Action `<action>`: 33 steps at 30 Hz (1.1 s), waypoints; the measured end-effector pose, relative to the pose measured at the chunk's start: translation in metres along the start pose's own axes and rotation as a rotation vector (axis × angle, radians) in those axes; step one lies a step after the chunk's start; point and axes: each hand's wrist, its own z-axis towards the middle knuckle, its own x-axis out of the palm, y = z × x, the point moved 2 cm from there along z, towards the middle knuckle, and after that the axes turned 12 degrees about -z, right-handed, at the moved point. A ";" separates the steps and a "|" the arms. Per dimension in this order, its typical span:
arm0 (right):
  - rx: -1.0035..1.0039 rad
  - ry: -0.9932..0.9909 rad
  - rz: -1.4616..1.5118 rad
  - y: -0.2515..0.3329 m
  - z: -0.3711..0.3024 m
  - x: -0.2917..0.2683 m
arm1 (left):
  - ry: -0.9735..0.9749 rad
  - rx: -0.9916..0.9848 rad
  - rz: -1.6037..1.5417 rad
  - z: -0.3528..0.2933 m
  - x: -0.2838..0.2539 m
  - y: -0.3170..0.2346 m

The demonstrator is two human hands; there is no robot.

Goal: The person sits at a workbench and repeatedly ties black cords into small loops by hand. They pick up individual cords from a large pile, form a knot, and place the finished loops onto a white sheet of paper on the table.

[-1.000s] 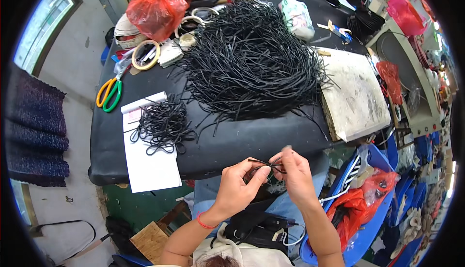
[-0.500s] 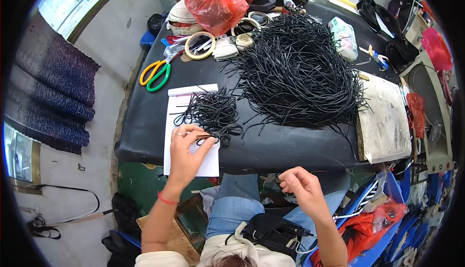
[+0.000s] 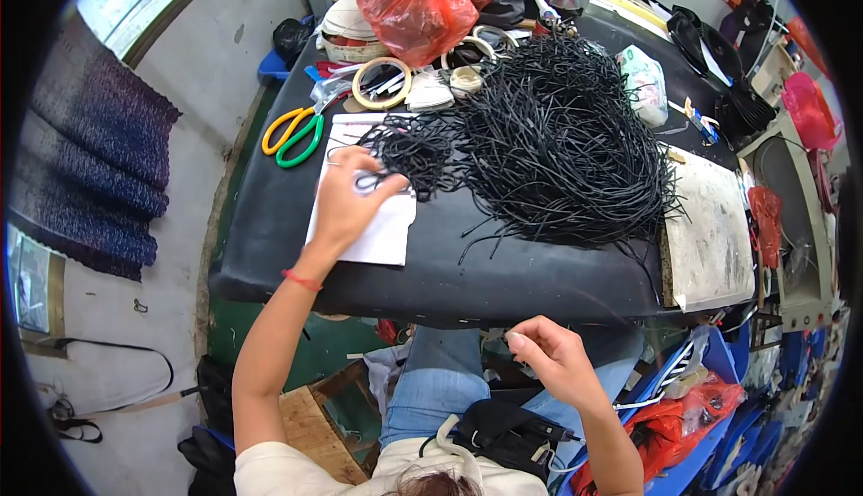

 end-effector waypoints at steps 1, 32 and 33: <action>0.017 -0.028 0.005 -0.002 -0.001 -0.005 | -0.041 -0.087 -0.088 0.012 -0.008 -0.002; -0.606 -0.552 -0.366 0.093 0.043 -0.034 | -0.043 0.705 0.591 0.096 -0.067 -0.206; -0.637 -0.692 -0.435 0.097 0.047 -0.050 | -0.033 0.757 0.554 0.095 -0.056 -0.214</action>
